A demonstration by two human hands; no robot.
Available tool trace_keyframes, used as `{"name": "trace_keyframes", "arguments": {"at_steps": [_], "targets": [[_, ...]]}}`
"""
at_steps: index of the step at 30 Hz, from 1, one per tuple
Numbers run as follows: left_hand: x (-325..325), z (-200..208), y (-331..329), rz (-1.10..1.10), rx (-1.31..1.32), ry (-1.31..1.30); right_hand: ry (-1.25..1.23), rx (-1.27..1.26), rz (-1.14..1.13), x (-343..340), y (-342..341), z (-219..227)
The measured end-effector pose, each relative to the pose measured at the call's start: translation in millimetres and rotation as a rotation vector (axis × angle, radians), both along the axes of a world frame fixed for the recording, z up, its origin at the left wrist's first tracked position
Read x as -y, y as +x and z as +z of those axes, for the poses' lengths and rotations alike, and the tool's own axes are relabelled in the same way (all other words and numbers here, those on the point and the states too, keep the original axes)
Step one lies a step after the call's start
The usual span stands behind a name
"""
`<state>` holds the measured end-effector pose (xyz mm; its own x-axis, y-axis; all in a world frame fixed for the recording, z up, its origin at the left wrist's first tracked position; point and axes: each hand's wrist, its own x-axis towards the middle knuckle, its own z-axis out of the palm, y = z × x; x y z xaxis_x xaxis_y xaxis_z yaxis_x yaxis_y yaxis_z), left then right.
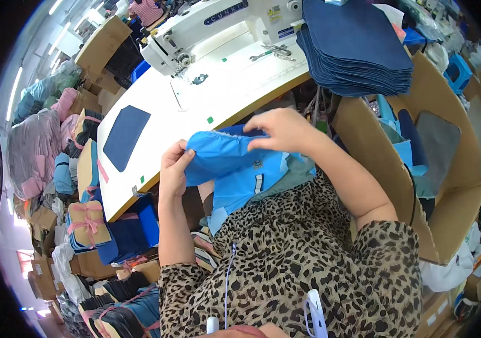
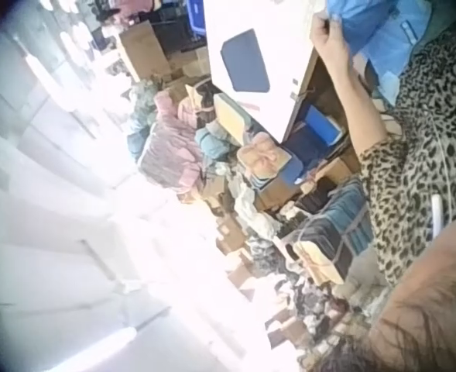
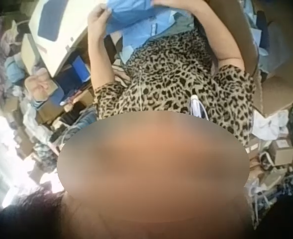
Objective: Assembling a blue leather or fabric product by manually inserting a white lining material into the outer shell.
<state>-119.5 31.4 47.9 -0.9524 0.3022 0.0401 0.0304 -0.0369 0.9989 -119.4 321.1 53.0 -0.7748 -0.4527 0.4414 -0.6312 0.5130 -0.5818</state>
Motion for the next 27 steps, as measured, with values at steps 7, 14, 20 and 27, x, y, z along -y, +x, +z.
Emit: {"name": "trace_keyframes", "arguments": {"at_steps": [7, 14, 20, 27], "targets": [[-22.0, 21.8, 24.2, 0.124, -0.099, -0.009, 0.002, 0.055, -0.053, 15.1, 7.3, -24.5], [-29.4, 10.1, 27.0, 0.178, -0.738, -0.342, -0.143, -0.159, -0.118, 13.7, 16.5, -31.4], [-32.3, -27.0, 35.6, 0.122, -1.086, -0.311, -0.166, 0.018, -0.084, 11.2, 42.9, -25.6], [-46.8, -29.6, 43.7, 0.051, -1.261, -0.364, -0.198, -0.049, 0.115, 30.5, 53.9, -15.5]]}}
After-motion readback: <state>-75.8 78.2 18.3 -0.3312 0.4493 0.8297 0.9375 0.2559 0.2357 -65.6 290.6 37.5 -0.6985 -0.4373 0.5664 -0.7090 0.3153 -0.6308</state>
